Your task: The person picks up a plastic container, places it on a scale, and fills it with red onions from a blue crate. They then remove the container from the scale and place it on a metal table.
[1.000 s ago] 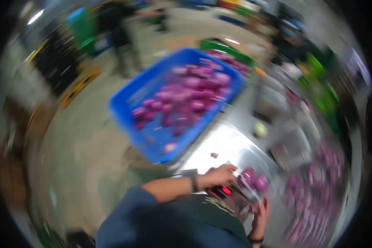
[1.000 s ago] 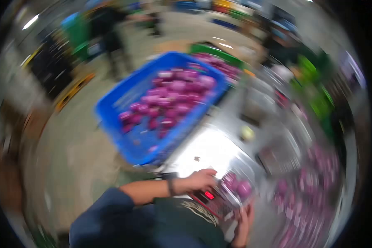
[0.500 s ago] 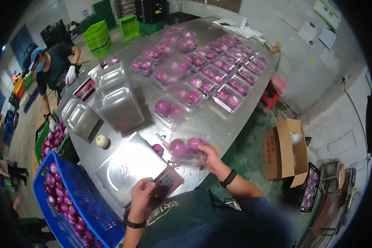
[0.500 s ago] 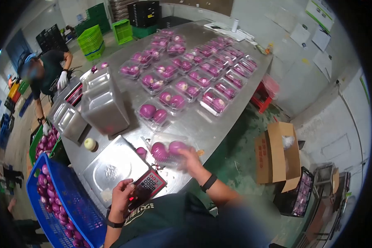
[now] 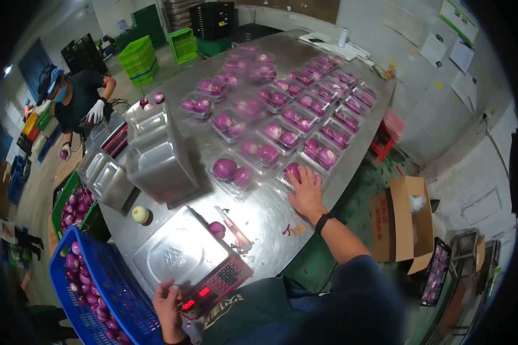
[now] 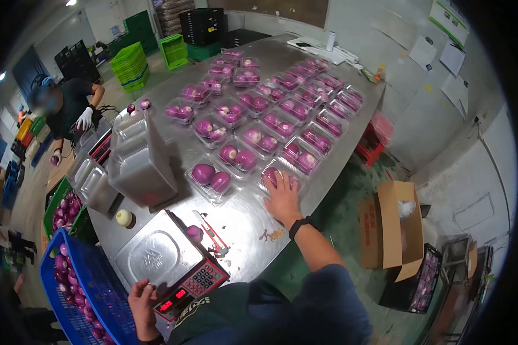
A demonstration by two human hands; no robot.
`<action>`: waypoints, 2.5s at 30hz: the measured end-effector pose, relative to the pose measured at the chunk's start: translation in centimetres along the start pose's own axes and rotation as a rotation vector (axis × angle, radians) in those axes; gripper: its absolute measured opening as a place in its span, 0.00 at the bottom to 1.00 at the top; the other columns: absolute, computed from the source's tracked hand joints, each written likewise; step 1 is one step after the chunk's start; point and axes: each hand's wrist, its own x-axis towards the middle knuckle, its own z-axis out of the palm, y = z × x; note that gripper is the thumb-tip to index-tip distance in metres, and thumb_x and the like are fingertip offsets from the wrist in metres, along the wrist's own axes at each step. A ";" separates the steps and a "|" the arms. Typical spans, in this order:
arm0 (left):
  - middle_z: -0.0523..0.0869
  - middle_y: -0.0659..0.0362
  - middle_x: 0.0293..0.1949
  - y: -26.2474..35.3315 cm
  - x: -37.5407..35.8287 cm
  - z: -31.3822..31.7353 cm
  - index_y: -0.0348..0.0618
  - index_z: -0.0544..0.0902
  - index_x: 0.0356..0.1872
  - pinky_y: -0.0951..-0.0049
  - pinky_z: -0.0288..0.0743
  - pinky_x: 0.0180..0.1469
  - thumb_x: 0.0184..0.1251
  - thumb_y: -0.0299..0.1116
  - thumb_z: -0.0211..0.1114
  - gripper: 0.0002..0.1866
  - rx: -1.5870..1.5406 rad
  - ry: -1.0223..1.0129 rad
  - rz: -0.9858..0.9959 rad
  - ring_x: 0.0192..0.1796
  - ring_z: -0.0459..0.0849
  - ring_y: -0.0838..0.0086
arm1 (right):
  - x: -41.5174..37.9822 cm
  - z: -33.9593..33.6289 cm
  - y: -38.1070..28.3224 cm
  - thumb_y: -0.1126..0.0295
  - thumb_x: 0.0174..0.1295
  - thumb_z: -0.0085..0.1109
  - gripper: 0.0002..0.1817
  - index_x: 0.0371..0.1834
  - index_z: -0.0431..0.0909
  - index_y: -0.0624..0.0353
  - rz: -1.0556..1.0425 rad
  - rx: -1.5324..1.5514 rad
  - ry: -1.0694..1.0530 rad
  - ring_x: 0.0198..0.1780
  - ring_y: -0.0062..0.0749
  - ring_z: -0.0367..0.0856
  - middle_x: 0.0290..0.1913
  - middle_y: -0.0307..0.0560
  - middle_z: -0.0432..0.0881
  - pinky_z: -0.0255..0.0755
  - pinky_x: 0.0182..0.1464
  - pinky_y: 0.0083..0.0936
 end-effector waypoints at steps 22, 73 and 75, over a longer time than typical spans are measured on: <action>0.83 0.56 0.28 -1.9 -10.9 -21.1 0.31 0.82 0.35 0.70 0.74 0.39 0.69 0.29 0.70 0.09 0.812 0.828 0.165 0.31 0.75 0.76 | 14.0 0.9 2.1 0.66 0.56 0.69 0.35 0.71 0.74 0.53 0.182 -0.016 -0.010 0.73 0.56 0.69 0.71 0.60 0.72 0.66 0.70 0.56; 0.85 0.62 0.35 0.0 7.9 -51.9 0.43 0.82 0.48 0.73 0.76 0.31 0.59 0.43 0.76 0.21 0.202 0.404 -0.229 0.35 0.84 0.77 | -7.1 -12.1 -50.5 0.73 0.52 0.79 0.21 0.48 0.83 0.63 -0.663 0.782 -0.548 0.42 0.29 0.84 0.41 0.46 0.86 0.78 0.45 0.26; 0.86 0.64 0.38 4.3 5.8 -48.5 0.45 0.83 0.54 0.74 0.71 0.27 0.72 0.46 0.64 0.18 -0.031 0.139 -0.082 0.34 0.83 0.78 | -7.4 -12.0 -54.0 0.72 0.53 0.79 0.31 0.61 0.79 0.63 -0.672 0.922 -0.594 0.43 0.27 0.83 0.47 0.47 0.86 0.77 0.44 0.24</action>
